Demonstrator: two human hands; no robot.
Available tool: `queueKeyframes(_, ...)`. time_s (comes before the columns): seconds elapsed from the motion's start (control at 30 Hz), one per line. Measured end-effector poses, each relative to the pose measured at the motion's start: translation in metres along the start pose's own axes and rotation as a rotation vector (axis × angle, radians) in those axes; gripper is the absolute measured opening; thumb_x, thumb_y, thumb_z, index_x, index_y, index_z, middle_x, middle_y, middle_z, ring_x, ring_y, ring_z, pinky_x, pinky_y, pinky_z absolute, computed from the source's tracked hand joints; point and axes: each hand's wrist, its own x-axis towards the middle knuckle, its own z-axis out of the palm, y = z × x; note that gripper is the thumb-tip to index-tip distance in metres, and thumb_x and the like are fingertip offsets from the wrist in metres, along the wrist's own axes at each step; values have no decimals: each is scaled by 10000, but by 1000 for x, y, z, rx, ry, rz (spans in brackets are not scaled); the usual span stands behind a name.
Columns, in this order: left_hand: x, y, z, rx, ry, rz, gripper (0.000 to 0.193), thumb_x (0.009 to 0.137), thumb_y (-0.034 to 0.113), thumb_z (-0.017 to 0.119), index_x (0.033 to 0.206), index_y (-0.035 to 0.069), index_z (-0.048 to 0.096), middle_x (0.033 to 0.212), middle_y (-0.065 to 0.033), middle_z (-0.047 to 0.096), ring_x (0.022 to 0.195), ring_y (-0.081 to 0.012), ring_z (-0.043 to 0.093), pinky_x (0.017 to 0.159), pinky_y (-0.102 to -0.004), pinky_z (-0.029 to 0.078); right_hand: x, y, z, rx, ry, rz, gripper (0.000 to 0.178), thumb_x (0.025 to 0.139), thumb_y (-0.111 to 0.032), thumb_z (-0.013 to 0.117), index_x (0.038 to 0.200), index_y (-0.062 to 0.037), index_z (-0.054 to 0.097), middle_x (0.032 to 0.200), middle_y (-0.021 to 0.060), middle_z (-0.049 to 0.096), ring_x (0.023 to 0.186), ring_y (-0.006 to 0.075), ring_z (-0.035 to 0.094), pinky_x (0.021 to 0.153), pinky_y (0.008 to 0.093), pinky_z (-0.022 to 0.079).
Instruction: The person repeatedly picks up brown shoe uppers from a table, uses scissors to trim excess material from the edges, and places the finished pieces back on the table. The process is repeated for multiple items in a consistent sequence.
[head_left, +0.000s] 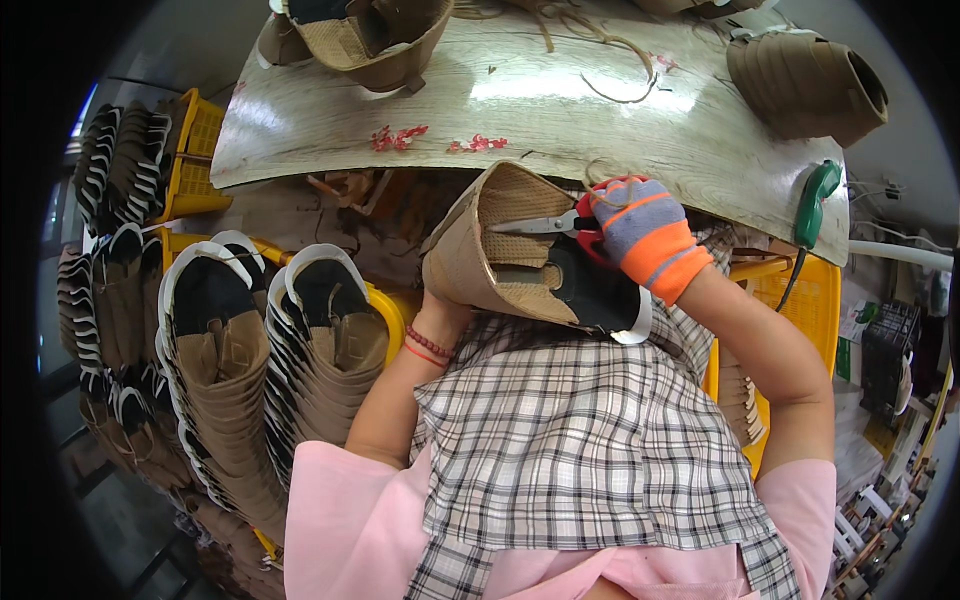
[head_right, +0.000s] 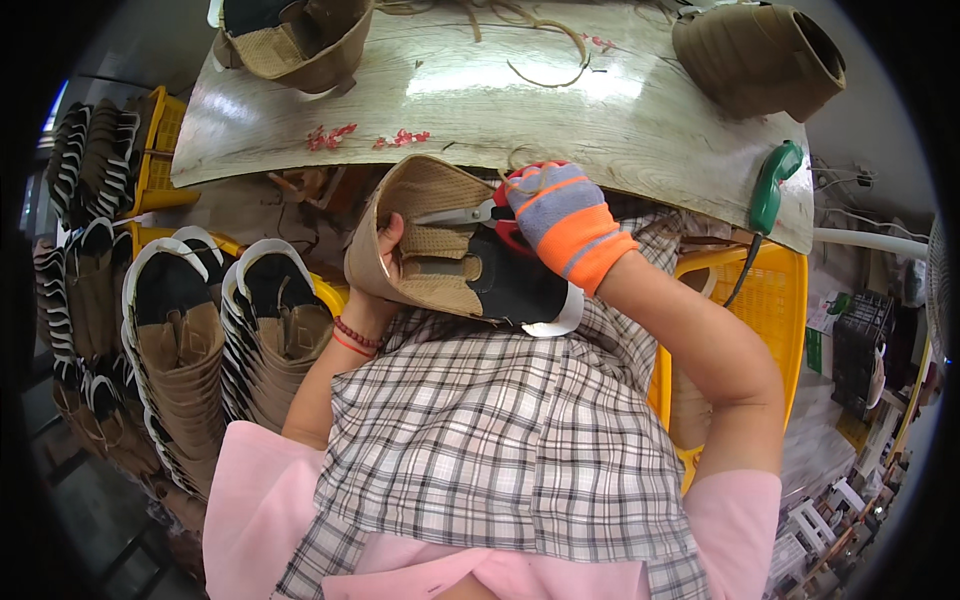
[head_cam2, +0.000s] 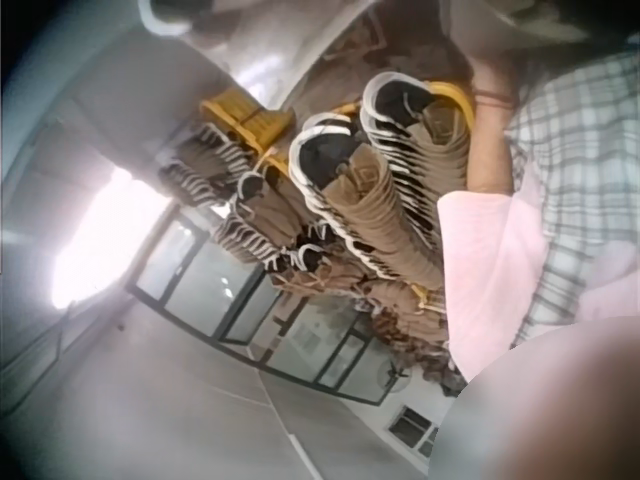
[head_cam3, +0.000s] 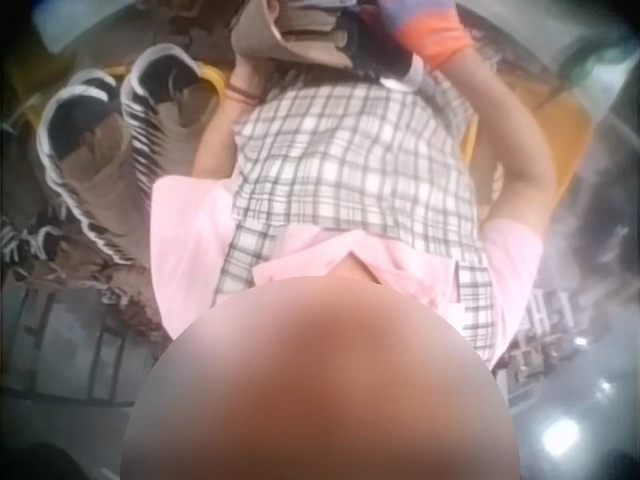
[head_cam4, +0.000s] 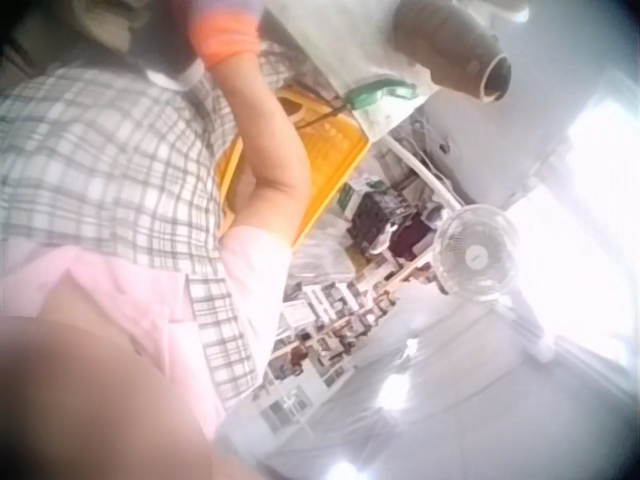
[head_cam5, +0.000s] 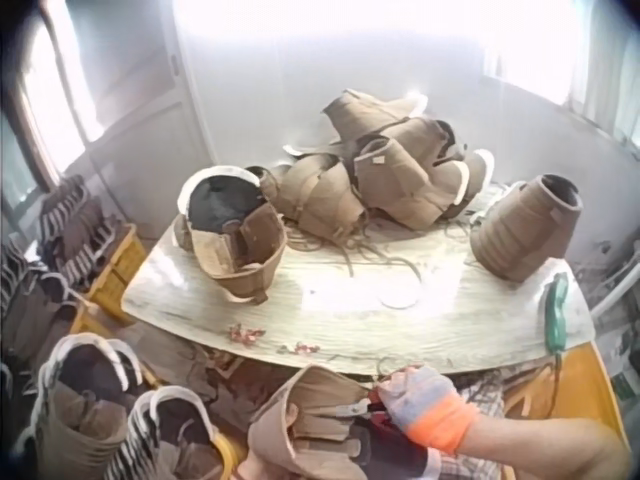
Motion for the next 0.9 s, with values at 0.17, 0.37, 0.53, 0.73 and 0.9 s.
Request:
queueKeyframes(0.17, -8, 6, 18, 134, -31, 42, 491, 985, 338, 629, 1346, 26, 518, 1261, -121, 626, 1117, -234, 641, 909, -411, 580, -17, 8, -21, 45, -30, 78, 238, 770, -221, 736, 946, -76, 667, 868, 124, 672, 820, 296, 656, 738, 394, 533)
queueKeyframes(0.37, -3, 8, 16, 810, -88, 389, 440, 997, 328, 615, 1323, 40, 549, 1250, -103, 630, 1104, -230, 636, 898, -398, 560, -10, -3, -17, 101, -10, 101, 262, 753, -227, 746, 964, -89, 675, 872, 109, 698, 805, 315, 671, 720, 401, 542)
queueKeyframes(0.53, -28, 47, -3, 231, 155, -177, 222, 974, 205, 640, 1132, 54, 607, 1041, -78, 679, 910, -216, 677, 785, -352, 581, -31, -1, -25, 198, -90, 333, 261, 774, -253, 726, 973, -87, 687, 877, 120, 698, 827, 315, 675, 747, 408, 545)
queueKeyframes(0.73, -45, 67, -11, 372, -99, -598, 168, 874, 115, 739, 965, 35, 622, 724, -56, 653, 533, -155, 642, 403, -251, 521, -42, -28, -28, 357, -251, 185, 330, 776, -343, 728, 963, -71, 721, 943, 131, 716, 877, 311, 685, 796, 378, 547)
queueKeyframes(0.9, -51, 68, -11, 372, -164, -641, 247, 819, 1, 756, 1038, 6, 642, 908, -65, 701, 821, -131, 702, 708, -261, 605, -30, -37, -22, 239, -359, 76, 320, 744, -308, 744, 973, -84, 734, 980, 103, 717, 957, 281, 677, 809, 364, 538)
